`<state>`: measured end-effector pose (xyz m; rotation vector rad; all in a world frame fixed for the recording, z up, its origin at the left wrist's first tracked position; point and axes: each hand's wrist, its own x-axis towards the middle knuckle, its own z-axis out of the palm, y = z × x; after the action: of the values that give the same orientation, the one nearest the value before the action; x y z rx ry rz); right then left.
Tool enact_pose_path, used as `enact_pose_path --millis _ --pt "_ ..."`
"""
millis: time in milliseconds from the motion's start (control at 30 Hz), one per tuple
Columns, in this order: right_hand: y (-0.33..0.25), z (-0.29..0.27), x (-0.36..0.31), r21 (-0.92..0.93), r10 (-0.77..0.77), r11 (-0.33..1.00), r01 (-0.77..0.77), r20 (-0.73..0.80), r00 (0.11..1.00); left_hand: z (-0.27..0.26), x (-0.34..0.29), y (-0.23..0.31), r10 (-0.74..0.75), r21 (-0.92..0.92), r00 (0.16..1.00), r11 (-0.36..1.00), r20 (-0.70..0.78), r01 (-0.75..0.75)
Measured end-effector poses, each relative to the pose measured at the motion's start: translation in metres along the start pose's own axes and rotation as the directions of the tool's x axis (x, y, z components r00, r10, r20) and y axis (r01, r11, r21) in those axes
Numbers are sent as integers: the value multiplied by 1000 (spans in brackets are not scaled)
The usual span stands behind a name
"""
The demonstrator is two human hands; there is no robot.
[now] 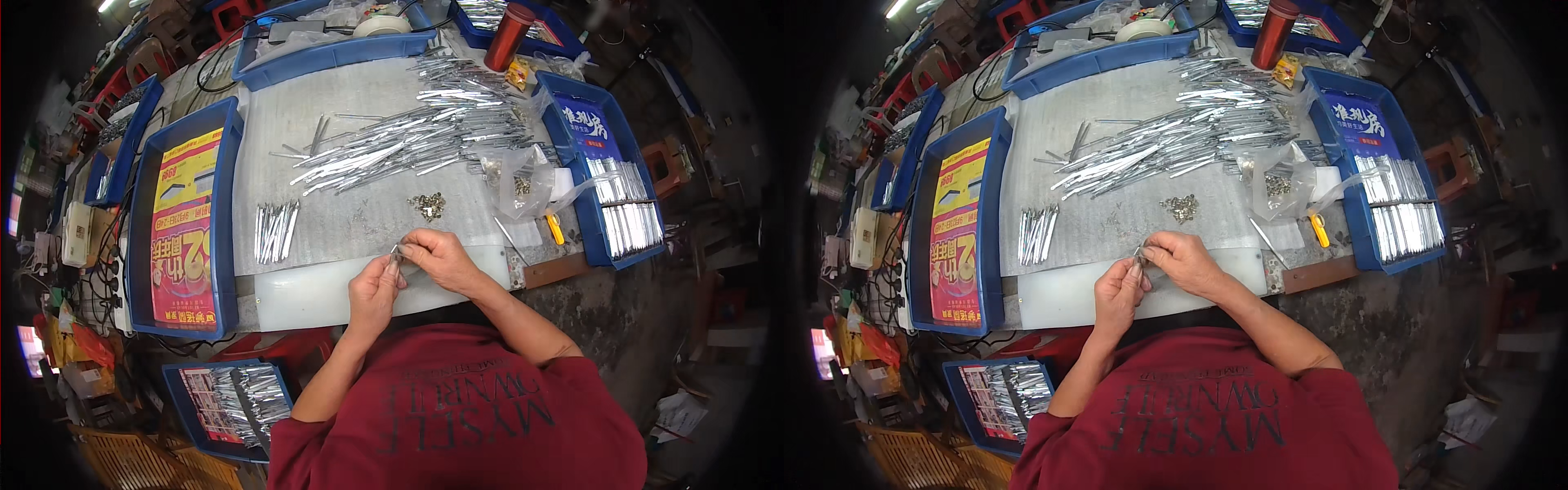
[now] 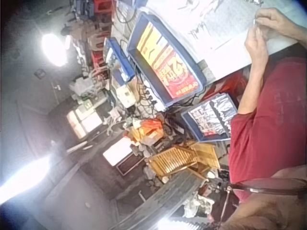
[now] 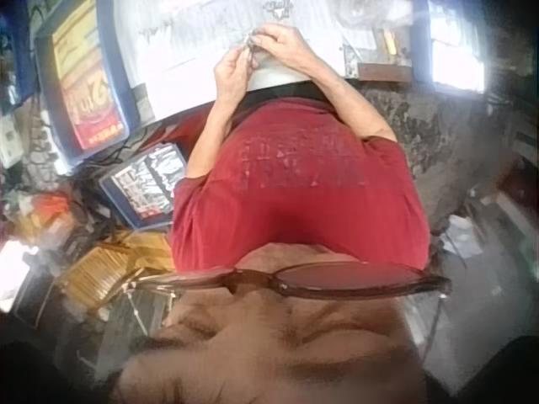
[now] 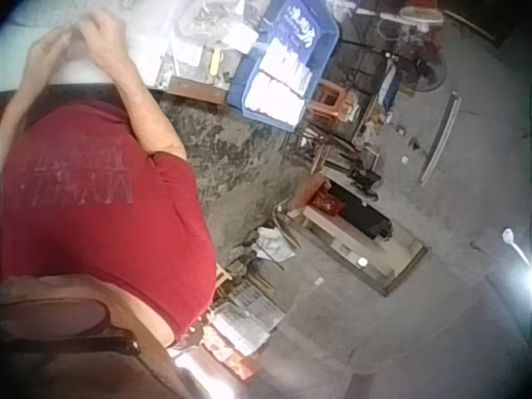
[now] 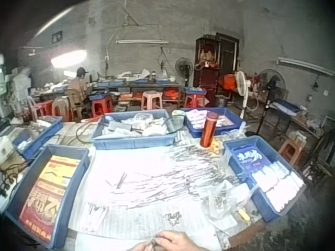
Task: The person assembles small metal components by hand, inserting pins or screws into metal handles at a workstation.
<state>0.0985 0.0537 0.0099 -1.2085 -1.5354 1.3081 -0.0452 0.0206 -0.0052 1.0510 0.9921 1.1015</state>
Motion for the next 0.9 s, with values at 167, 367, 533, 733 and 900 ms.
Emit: enact_pose_path --millis 167,367,533,733,900 --pt "5 -5 -2 6 45 999 -45 -78 996 0 2 5 -84 -88 996 992 20 86" --pt "0 -15 -4 -165 -22 986 -6 -168 985 -2 3 1 -72 -76 997 994 17 73" --pt "3 -38 -1 -347 -85 938 -25 -298 951 -4 1 -3 -57 -53 998 997 2 57" --pt "10 -56 4 -512 -150 859 -19 -286 946 -6 1 -2 -78 -63 997 995 28 80" --pt "23 -57 9 -715 -237 696 64 -145 960 -7 1 -4 -73 -32 997 997 26 74"
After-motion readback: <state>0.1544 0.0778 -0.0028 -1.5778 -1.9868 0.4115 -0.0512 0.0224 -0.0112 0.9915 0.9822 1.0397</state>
